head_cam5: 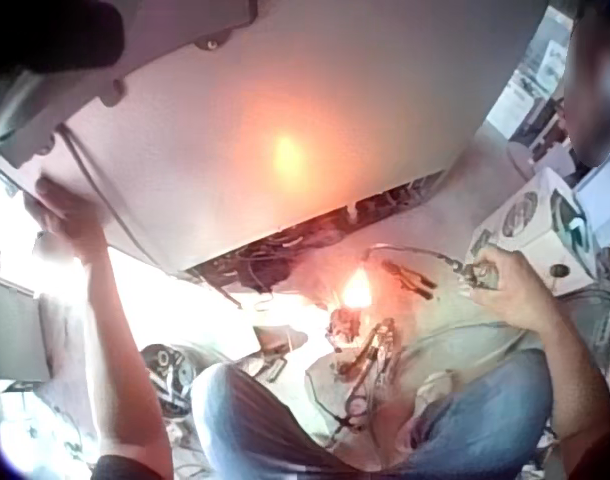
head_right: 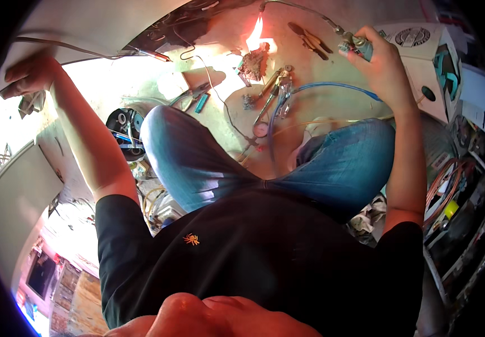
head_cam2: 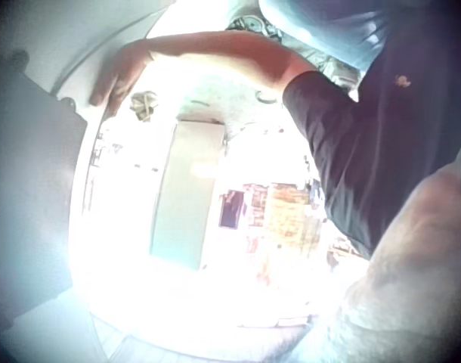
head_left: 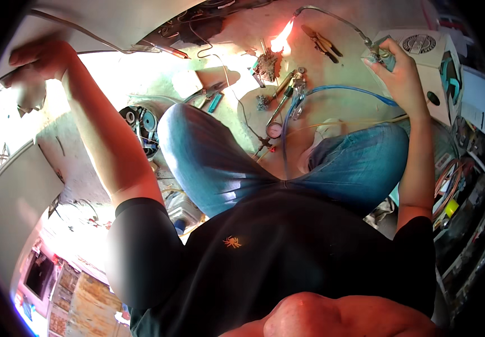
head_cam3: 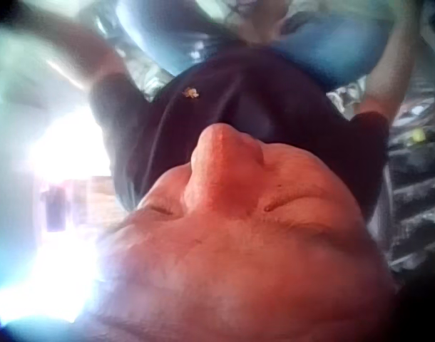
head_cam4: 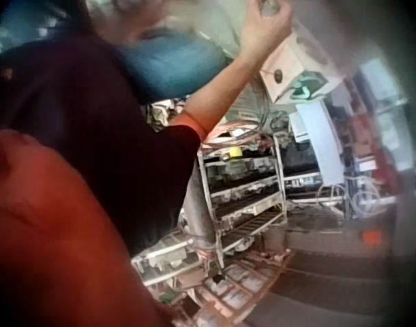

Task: The person sits on the floor and uses a welding torch to heat and join a metal seam on a large curved appliance. They feed a thin metal rod into the flame to add filler material, moving the torch along the joint to create a continuous weld.

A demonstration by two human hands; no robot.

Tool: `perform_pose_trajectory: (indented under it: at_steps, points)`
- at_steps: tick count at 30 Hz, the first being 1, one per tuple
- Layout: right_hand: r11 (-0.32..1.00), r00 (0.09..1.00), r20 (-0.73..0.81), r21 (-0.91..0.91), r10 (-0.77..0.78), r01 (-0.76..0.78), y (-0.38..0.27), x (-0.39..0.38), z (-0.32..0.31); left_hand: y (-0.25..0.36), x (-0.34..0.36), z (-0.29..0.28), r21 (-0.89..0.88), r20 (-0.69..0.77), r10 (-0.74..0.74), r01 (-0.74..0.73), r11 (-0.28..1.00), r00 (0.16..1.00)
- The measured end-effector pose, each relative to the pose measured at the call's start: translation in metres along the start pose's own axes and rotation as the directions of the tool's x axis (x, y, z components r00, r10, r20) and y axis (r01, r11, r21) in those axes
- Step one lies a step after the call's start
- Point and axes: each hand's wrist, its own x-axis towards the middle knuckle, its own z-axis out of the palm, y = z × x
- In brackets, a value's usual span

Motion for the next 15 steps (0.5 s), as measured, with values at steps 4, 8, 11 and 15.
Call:
perform_pose_trajectory:
  at_steps: [4, 8, 11, 15]
  points:
    - [0.999, 0.997, 0.064, 0.006, -0.051, 0.051, 0.020, 0.033, 0.012, 0.000, 0.001, -0.003, 0.074, 0.025, -0.006, 0.005, 0.997, 1.000]
    - [0.991, 0.986, 0.102, 0.035, -0.136, 0.133, 0.037, 0.072, 0.023, 0.004, 0.006, -0.014, 0.156, 0.077, -0.035, 0.023, 0.988, 0.996]
    - [0.967, 0.963, 0.085, 0.046, -0.255, 0.252, 0.059, 0.102, 0.035, 0.013, 0.012, -0.024, 0.226, 0.145, -0.096, 0.061, 0.972, 0.985]
    - [0.942, 0.928, 0.160, 0.056, -0.336, 0.332, 0.074, 0.135, 0.058, 0.037, 0.015, -0.058, 0.400, 0.335, -0.259, 0.112, 0.910, 0.906]
